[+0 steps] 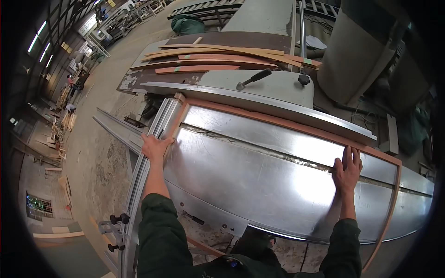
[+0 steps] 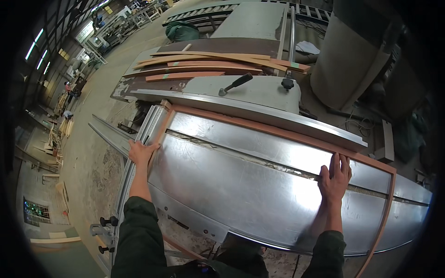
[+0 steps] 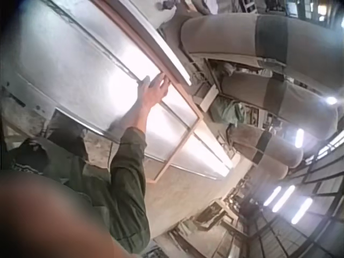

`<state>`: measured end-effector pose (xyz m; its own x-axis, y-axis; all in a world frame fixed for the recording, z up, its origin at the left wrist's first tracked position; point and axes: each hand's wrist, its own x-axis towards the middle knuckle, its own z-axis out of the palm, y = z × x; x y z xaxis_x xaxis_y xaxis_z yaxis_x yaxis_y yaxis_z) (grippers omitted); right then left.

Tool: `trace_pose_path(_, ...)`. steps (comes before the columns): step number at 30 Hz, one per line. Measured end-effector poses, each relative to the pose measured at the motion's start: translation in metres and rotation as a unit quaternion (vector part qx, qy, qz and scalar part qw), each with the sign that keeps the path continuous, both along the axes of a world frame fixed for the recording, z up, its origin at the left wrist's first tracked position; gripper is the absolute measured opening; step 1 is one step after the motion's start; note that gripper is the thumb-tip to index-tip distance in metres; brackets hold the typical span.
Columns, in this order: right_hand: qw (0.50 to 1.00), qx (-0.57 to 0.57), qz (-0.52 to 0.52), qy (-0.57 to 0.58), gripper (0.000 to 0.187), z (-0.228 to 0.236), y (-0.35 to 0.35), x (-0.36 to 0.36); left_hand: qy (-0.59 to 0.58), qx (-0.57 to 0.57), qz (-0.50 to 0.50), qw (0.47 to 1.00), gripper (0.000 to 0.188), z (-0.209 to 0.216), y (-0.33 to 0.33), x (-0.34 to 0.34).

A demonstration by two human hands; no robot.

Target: Measuring and aligning a rectangular wooden frame on a sliding table saw in a factory setting.

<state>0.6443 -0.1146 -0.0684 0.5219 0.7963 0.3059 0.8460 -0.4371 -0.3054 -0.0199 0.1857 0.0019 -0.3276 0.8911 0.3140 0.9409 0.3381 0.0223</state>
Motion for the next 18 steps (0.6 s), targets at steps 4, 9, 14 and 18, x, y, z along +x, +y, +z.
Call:
trace_pose_path(4, 0.998, -0.042, -0.028, -0.049, 0.067, 0.0002, 0.001, -0.0052, 0.003, 0.004, 0.0, 1.0, 0.079, 0.0018, -0.0021, 0.0049)
trace_pose_path(9, 0.992, -0.036, -0.025, -0.117, 0.066, -0.0006, 0.0048, -0.0088, -0.006, 0.012, 0.002, 1.0, 0.077, -0.0025, 0.0028, -0.0002)
trace_pose_path(14, 0.998, 0.001, 0.016, -0.053, 0.07, -0.0012, 0.0053, -0.0078, -0.005, -0.001, 0.024, 1.0, 0.076, -0.0003, 0.0045, 0.0004)
trace_pose_path(18, 0.999, 0.035, 0.009, -0.015, 0.071, -0.0033, 0.0046, -0.0098, -0.051, 0.012, 0.051, 0.997, 0.079, -0.0003, 0.0037, 0.0062)
